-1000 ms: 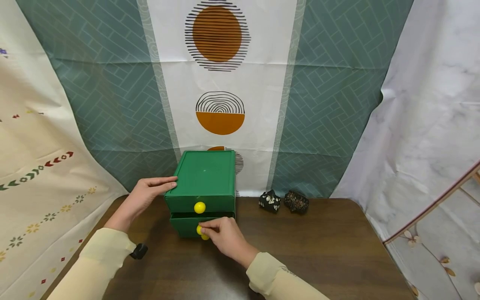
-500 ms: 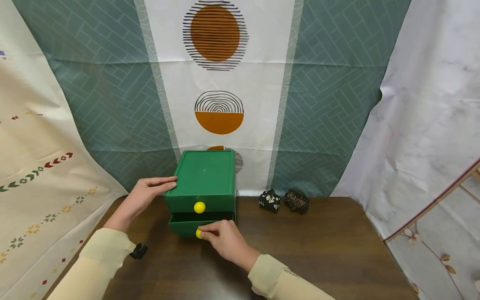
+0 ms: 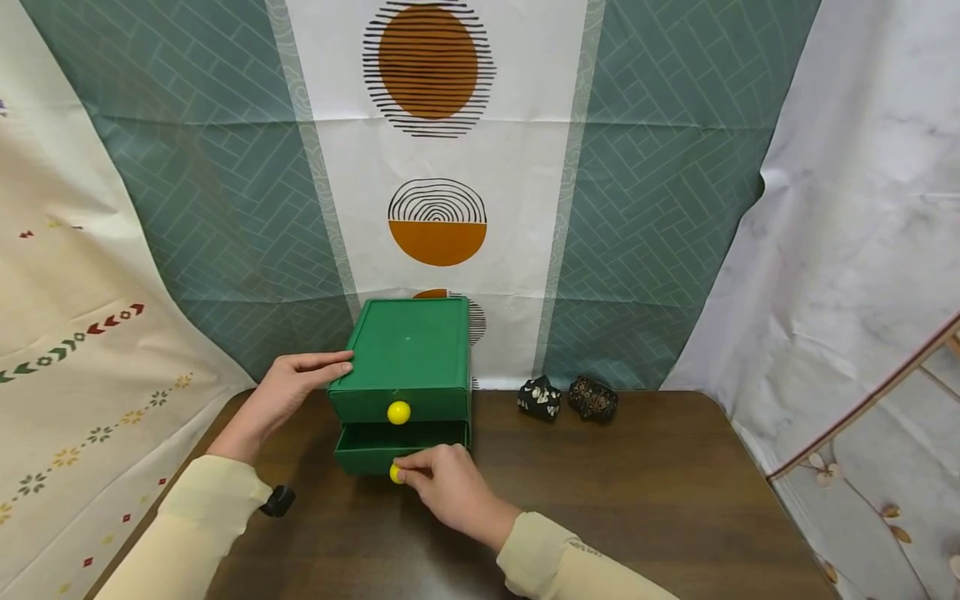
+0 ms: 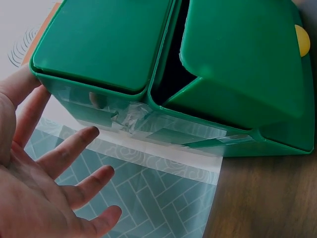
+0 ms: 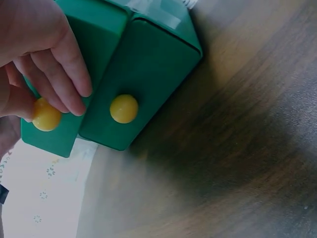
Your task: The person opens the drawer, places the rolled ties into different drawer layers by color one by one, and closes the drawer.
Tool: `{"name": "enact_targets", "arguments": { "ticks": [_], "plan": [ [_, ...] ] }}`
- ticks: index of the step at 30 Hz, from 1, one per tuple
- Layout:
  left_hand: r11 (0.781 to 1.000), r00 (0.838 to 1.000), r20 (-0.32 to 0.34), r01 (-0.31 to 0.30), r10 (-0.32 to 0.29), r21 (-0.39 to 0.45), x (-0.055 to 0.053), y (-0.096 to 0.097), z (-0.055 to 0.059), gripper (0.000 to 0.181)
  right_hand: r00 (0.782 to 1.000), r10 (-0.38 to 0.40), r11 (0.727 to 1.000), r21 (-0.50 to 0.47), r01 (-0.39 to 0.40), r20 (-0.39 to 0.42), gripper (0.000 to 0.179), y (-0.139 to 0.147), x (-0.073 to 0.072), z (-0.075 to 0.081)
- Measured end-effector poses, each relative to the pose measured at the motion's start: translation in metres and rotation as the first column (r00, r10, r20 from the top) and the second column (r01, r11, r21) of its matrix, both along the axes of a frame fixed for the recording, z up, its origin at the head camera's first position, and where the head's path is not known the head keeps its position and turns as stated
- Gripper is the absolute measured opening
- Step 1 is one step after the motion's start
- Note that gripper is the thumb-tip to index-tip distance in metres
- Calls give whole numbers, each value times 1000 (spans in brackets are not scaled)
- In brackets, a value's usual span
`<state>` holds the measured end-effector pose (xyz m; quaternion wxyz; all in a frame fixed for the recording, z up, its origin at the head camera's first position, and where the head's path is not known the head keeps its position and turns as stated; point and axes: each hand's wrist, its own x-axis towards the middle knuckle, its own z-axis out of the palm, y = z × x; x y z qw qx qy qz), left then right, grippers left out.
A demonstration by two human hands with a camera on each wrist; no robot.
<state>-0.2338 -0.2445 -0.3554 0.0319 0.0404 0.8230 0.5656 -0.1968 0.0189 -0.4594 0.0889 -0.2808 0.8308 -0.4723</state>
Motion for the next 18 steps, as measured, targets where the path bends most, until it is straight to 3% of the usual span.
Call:
{"name": "enact_targets", "arguments": {
  "ticks": [18],
  "plan": [
    [1000, 1000, 10, -4, 4, -5, 0, 1, 1, 45, 999, 39, 997, 67, -39, -8, 25, 3, 3, 9]
  ]
}}
